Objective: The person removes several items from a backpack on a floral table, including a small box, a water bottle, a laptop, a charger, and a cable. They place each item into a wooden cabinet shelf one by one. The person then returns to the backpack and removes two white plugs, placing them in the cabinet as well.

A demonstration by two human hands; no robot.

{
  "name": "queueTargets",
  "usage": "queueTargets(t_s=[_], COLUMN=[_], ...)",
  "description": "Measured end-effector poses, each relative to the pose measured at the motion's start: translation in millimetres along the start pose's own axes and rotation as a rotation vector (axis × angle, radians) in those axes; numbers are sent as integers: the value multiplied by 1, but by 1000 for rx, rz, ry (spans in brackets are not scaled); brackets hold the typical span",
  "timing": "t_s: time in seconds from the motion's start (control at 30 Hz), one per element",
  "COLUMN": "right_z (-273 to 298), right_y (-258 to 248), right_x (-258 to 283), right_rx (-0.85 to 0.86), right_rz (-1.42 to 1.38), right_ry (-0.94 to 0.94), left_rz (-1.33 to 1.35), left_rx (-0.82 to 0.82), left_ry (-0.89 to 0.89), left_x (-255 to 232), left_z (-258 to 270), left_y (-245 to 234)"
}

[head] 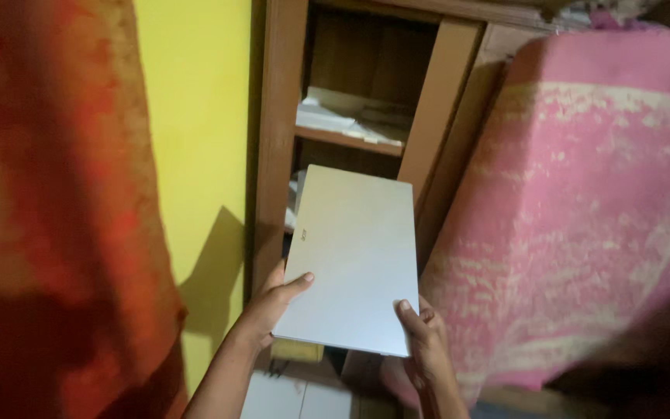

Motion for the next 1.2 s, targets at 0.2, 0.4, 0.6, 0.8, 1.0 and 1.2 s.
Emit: queueTargets(t_s=[0.2, 0.4, 0.6, 0.8, 1.0, 1.2], right_z=[-159, -281, -403, -523, -636, -707], right_y=[-29, -29, -31, -28, -29, -38], right_x=[36, 48, 38, 23, 26, 48], right_rx=[-179, -73, -19, -101, -182, -251], right_rz=[177, -6, -60, -16, 29, 116], right_ry=[141, 75, 45, 38, -128, 117], left_rz=[-91, -133, -119, -103, -330, -537], left_rx=[-67, -41, -2, 63, -7, -33], left_ry=[121, 140, 403, 490, 372, 362], left_x=[8, 8, 10, 17, 8, 17], left_z=[-148, -253, -364, -486, -606, -696], left_y=[7, -4, -25, -63, -87, -96])
Point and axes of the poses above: each hand's wrist, its own z-axis away from the middle knuckle, its own y-axis out of the palm, x = y × z, the point moved 2 cm from there along -z, towards the middle knuckle, and after that the axes turned 10 degrees about y, right-handed, at the moved point
